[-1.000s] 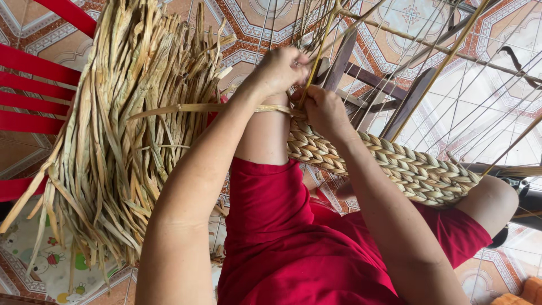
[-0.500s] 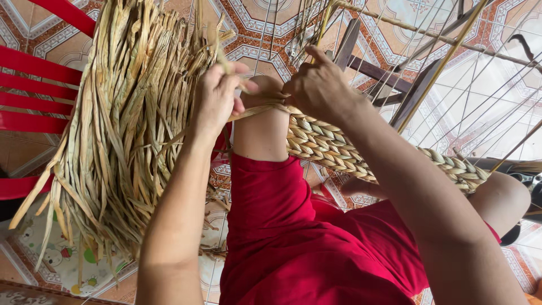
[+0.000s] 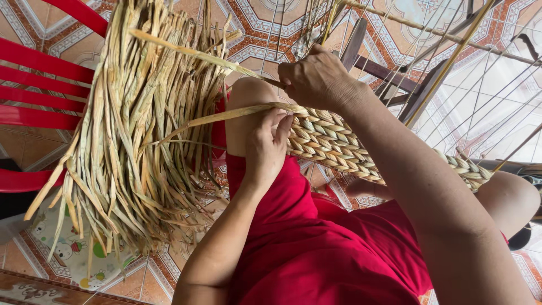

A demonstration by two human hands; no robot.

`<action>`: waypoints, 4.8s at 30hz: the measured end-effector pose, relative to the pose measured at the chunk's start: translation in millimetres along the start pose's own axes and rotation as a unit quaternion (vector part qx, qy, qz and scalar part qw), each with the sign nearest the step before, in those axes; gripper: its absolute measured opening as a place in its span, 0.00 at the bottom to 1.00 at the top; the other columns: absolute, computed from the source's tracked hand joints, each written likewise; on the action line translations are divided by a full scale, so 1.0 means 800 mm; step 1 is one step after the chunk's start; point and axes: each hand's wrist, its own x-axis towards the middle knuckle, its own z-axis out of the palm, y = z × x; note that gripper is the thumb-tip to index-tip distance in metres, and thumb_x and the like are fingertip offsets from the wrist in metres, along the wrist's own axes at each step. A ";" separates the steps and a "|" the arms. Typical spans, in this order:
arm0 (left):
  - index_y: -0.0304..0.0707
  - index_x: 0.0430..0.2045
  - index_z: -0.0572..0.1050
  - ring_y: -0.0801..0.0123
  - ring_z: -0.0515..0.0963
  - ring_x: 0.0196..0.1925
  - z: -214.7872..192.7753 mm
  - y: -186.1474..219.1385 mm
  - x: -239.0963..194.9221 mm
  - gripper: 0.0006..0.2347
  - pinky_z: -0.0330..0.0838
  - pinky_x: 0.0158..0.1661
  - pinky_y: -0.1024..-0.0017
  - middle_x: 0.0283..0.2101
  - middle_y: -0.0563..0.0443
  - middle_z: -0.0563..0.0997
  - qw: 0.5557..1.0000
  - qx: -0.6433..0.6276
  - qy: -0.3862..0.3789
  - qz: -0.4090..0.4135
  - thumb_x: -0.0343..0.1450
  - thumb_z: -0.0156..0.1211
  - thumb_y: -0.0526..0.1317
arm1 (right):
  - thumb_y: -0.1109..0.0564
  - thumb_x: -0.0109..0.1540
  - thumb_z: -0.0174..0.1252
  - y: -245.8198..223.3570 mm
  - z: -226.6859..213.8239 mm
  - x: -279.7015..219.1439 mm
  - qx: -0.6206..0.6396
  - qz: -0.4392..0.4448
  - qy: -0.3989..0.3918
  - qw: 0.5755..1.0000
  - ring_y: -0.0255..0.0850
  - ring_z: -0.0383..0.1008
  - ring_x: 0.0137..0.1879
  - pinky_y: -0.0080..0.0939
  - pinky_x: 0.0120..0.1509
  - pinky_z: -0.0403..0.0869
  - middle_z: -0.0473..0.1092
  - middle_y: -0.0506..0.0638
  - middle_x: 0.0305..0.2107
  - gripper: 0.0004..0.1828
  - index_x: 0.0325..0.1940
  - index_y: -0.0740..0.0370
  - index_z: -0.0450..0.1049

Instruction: The person weaves a mat using dried palm leaves on a wooden frame. They repeatedly pull new strands through the existing weave, interlace them, and tighten the structure to extend the mat's length.

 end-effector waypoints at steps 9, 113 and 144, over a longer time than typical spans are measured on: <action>0.30 0.34 0.77 0.79 0.70 0.14 0.029 -0.025 0.029 0.09 0.64 0.16 0.77 0.20 0.54 0.75 0.971 -0.192 0.009 -0.144 0.77 0.57 0.39 | 0.49 0.72 0.51 -0.013 -0.032 -0.002 0.007 0.002 0.014 1.000 0.40 0.68 0.17 0.44 0.51 0.70 0.68 0.47 0.13 0.13 0.37 0.54 0.75; 0.34 0.41 0.77 0.60 0.79 0.36 0.024 0.010 0.078 0.11 0.78 0.34 0.67 0.40 0.39 0.75 0.979 0.103 -0.063 0.165 0.66 0.65 0.25 | 0.50 0.69 0.56 -0.052 -0.053 -0.075 -0.067 0.192 0.072 0.976 0.41 0.66 0.47 0.40 0.40 0.72 0.67 0.51 0.41 0.11 0.51 0.58 0.73; 0.30 0.37 0.75 0.62 0.84 0.33 -0.001 -0.011 0.090 0.03 0.80 0.32 0.69 0.32 0.40 0.81 0.953 0.084 -0.165 0.238 0.73 0.61 0.28 | 0.25 0.58 0.53 -0.076 -0.129 -0.233 0.014 0.306 -0.268 0.913 0.47 0.79 0.30 0.49 0.34 0.76 0.73 0.48 0.22 0.31 0.44 0.52 0.70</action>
